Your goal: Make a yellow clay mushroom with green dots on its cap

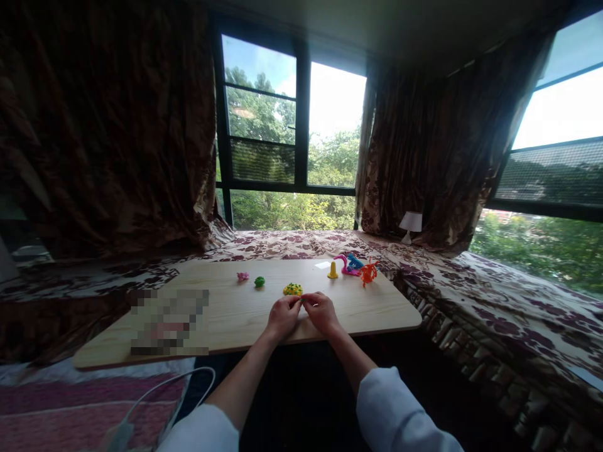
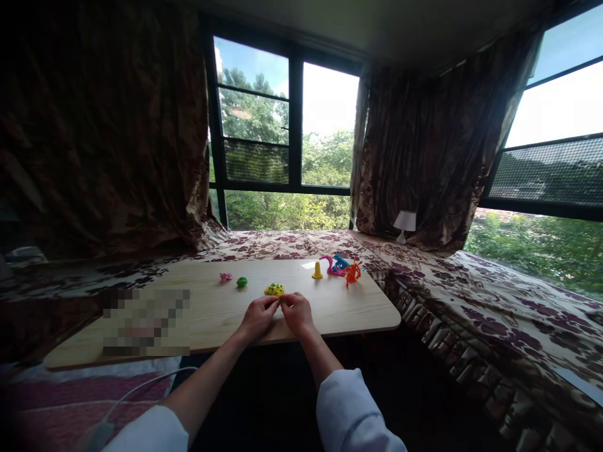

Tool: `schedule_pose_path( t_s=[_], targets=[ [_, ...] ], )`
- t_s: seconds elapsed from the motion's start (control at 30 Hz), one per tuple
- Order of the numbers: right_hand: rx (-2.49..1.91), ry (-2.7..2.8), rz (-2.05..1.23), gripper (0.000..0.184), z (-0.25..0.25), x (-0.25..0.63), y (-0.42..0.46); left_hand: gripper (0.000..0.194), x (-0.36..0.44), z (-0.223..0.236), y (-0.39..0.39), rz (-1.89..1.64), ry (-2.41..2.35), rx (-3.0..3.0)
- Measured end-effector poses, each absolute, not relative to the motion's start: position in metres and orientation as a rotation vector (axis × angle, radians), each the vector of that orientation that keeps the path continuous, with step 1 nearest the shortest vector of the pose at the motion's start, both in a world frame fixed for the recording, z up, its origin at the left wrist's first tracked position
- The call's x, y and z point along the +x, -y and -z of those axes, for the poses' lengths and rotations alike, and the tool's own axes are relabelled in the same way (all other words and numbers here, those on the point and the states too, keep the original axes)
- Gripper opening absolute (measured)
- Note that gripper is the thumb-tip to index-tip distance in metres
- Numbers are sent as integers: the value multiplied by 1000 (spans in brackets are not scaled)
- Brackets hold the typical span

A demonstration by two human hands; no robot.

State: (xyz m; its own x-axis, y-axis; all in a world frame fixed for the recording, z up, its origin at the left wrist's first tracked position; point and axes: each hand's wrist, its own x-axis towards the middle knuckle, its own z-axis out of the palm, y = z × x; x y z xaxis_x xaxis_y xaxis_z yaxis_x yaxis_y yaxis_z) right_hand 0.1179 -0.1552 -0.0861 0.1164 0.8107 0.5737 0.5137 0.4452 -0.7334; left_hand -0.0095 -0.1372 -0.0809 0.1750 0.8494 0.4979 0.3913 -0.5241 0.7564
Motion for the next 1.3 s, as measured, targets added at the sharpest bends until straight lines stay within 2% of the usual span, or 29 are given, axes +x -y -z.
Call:
schedule_pose_path(
  t_s=[0.17,0.6,0.77,0.97,1.13,1.3],
  targets=[
    [-1261,1557,-259,15,84,117,161,18,-10,78,143,-1296,-1169,2029],
    [-1285,1542,-293,23,86,116,158,20,-13,76,146,-1282,-1269,2045],
    [-1296,1546,-275,15,86,117,158,22,-12,75,147,-1253,-1300,2064],
    [-1318,1555,-235,14,87,120,157,19,-11,78,148,-1221,-1341,2070],
    [-1277,1558,-239,19,87,119,156,19,-11,69,156,-1220,-1352,2079],
    [-1210,1575,-256,32,89,118,154,16,-10,62,161,-1227,-1347,2096]
  ],
)
